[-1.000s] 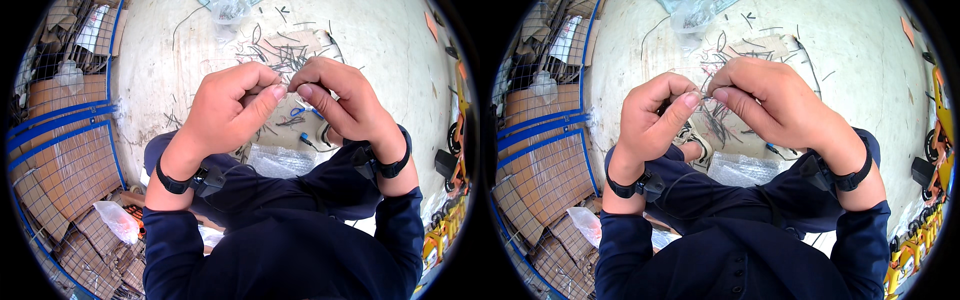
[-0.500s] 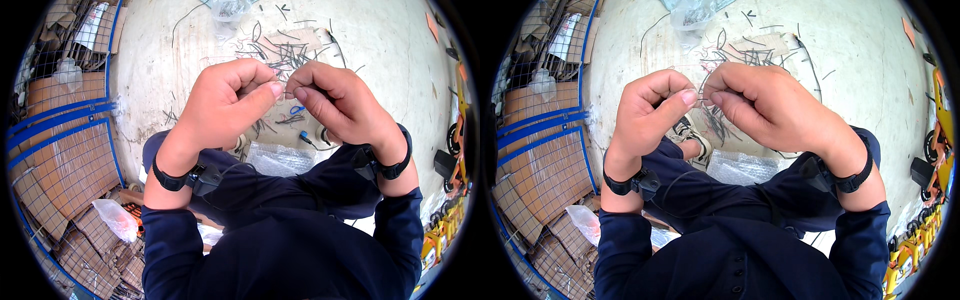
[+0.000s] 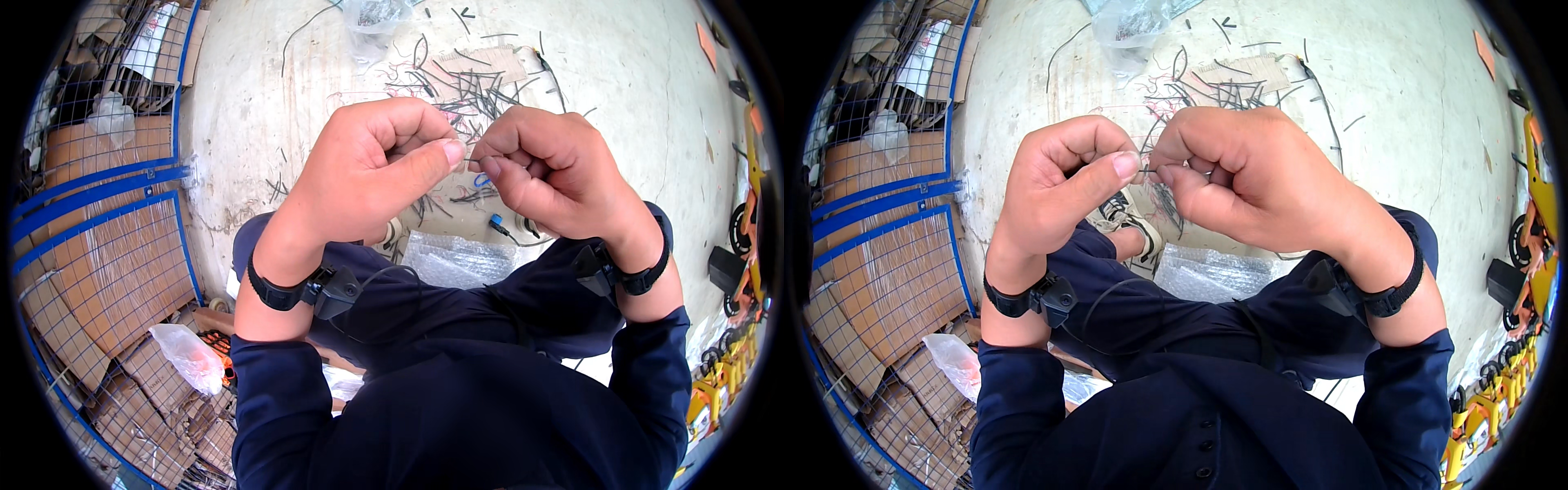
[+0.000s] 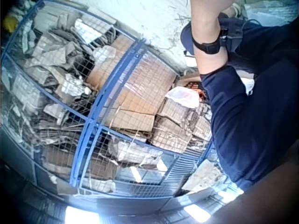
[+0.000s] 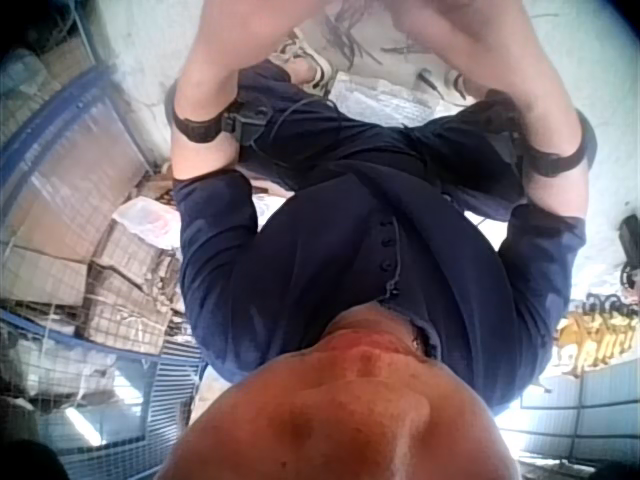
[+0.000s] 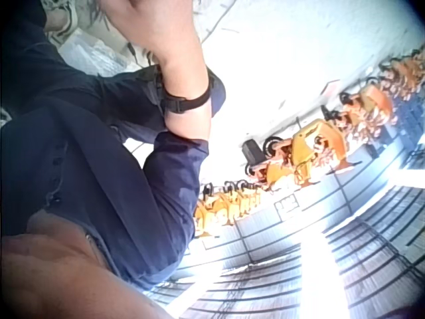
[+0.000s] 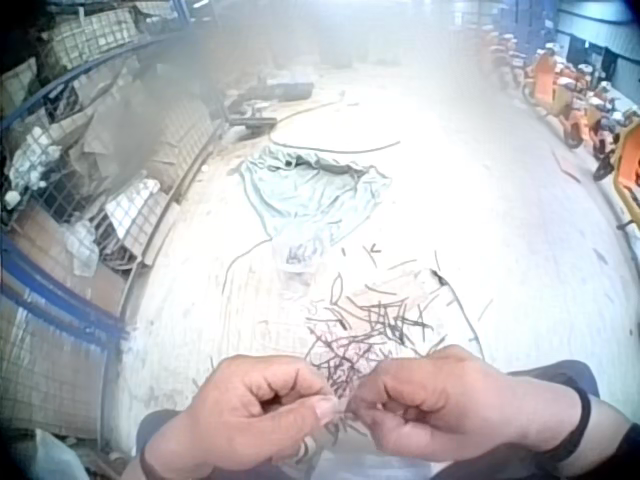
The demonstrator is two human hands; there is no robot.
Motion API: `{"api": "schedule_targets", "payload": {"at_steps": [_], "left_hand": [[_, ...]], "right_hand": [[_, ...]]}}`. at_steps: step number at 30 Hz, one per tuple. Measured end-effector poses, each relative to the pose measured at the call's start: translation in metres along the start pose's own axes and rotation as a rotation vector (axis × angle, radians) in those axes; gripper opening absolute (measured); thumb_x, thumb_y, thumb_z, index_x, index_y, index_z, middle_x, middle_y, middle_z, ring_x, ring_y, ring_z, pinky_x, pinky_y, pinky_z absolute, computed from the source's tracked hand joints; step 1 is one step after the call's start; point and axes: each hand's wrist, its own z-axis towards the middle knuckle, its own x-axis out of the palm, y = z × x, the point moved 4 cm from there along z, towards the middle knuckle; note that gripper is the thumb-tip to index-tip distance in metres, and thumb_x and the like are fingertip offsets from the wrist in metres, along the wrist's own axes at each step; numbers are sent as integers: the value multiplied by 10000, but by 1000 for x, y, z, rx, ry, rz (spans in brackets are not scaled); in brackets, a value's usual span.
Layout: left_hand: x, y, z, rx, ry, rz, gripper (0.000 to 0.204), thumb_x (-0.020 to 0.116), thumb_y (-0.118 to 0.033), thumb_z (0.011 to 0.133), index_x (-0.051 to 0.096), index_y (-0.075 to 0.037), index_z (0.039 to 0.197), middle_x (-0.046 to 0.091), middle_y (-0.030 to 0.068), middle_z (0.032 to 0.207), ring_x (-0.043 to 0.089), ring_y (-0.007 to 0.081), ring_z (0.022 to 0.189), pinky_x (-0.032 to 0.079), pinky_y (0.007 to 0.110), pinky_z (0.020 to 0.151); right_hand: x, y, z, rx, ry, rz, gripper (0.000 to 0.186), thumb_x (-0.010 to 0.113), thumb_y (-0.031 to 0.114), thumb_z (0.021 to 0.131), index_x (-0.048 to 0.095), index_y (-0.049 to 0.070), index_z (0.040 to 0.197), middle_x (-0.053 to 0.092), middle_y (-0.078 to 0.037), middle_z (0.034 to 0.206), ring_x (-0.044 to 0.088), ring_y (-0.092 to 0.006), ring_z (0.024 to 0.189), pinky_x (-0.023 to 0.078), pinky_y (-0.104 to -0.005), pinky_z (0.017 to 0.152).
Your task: The person connects a thin black wire to a small blue connector by hand, twisting and inserting the wire into the terminal.
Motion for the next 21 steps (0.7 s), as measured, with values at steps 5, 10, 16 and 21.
{"api": "schedule_targets", "payload": {"at_steps": [5,10,16,21], "left_hand": [[-2,-3,-1,-39,43,-49,144,614,-134,888,622,5,852,552,-33,698,420,10,615,320,181,545],[-5,-1,1,266,-84,10,91,679,-107,853,657,-19,857,494,-51,634,367,17,538,294,208,488],[-6,-16,3,624,-142,390,117,703,-75,827,658,-9,913,572,24,766,459,89,600,342,214,535],[-1,-16,4,638,-161,513,77,712,-74,804,670,-28,850,527,21,691,424,108,570,326,238,519]], "right_hand": [[3,4,-1,32,-19,115,40,602,42,827,639,47,841,583,17,645,486,-28,563,406,-209,518],[6,1,-2,166,-3,299,66,616,64,855,662,30,889,571,42,661,451,-12,579,374,-186,529],[7,-15,1,226,31,602,83,605,73,899,660,16,924,585,27,733,470,-22,661,387,-189,592],[1,-15,4,-42,-22,250,74,596,64,892,648,13,905,621,-28,794,548,-117,712,445,-266,635]]}}
